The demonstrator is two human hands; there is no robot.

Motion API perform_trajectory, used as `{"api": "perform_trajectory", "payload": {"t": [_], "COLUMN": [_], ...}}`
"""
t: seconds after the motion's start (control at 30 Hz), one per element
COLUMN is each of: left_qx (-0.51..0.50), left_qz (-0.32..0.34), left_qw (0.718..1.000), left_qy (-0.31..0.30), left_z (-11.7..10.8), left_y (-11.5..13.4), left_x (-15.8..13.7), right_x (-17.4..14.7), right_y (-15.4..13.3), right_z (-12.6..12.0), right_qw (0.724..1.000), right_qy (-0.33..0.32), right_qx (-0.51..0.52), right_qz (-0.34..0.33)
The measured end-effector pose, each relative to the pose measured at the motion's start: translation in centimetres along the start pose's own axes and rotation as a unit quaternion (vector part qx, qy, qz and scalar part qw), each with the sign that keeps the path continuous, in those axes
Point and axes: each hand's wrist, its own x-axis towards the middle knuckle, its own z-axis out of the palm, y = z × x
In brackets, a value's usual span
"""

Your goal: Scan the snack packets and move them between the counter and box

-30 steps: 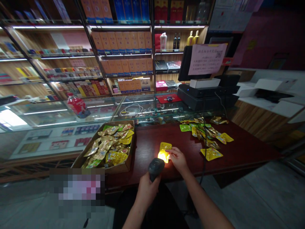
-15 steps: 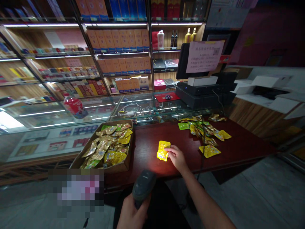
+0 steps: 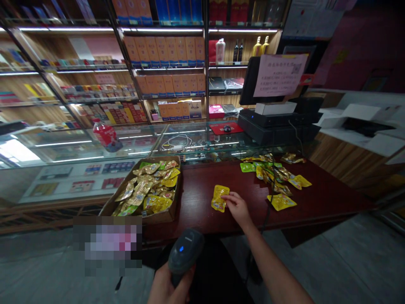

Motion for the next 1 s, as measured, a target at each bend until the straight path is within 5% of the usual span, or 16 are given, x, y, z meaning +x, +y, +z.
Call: {"api": "perform_trajectory", "payload": {"t": [0.33,0.7,1.0], "left_qx": [-0.018,-0.044,-0.075], "left_qz": [-0.023,0.007,0.023], "left_qw": [0.999,0.997,0.992], "left_qy": [-0.03,-0.06,-0.096], "left_z": [0.9,4.7,6.5], "left_y": [-0.2,0.2,0.7], "left_x": [0.8,7.1,9.6], "right_x": [-0.1,0.1,0.4], "right_y": [-0.1,0.6,1.3], "right_z": [0.0,0.3,0.1], "right_qw": [0.999,1.0,0.995], "right_qy": [-0.016,0.004,-0.048], "right_qx": [0.027,0.017,-0.077], "right_qz": [0.009,0.004,-0.039]}}
